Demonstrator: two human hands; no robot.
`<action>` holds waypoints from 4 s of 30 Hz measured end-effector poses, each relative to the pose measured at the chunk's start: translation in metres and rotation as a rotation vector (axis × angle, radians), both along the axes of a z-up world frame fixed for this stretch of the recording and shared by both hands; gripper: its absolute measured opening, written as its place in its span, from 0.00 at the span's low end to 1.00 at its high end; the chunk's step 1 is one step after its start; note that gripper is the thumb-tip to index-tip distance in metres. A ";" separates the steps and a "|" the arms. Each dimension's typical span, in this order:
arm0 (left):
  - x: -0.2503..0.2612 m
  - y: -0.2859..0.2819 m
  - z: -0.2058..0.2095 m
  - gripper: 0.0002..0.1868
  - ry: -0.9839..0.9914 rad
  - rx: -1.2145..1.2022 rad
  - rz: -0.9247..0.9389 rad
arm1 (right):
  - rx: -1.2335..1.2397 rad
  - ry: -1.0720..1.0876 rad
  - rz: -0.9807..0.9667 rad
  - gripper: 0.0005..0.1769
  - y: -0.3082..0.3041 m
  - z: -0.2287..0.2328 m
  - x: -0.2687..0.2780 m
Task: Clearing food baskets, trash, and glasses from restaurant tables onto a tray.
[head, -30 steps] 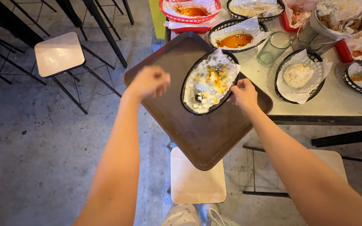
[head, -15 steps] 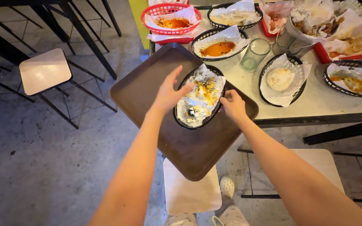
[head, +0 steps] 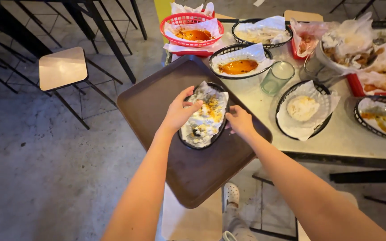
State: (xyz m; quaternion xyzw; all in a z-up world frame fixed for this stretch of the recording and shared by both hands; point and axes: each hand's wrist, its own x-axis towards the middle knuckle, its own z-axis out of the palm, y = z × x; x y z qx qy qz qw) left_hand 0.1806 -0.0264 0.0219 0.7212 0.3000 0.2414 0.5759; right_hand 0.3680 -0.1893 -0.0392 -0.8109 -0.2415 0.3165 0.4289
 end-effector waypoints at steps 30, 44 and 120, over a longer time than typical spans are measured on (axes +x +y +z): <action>0.216 -0.108 0.001 0.22 -0.042 0.100 -0.357 | 0.148 -1.026 -0.476 0.22 -0.150 0.027 0.236; 0.235 -0.141 -0.072 0.21 0.086 0.543 -0.567 | 0.027 -0.879 -0.376 0.12 -0.185 -0.014 0.270; 0.288 -0.153 -0.019 0.65 0.150 0.224 -0.629 | 0.440 -0.780 0.084 0.09 -0.186 0.100 0.181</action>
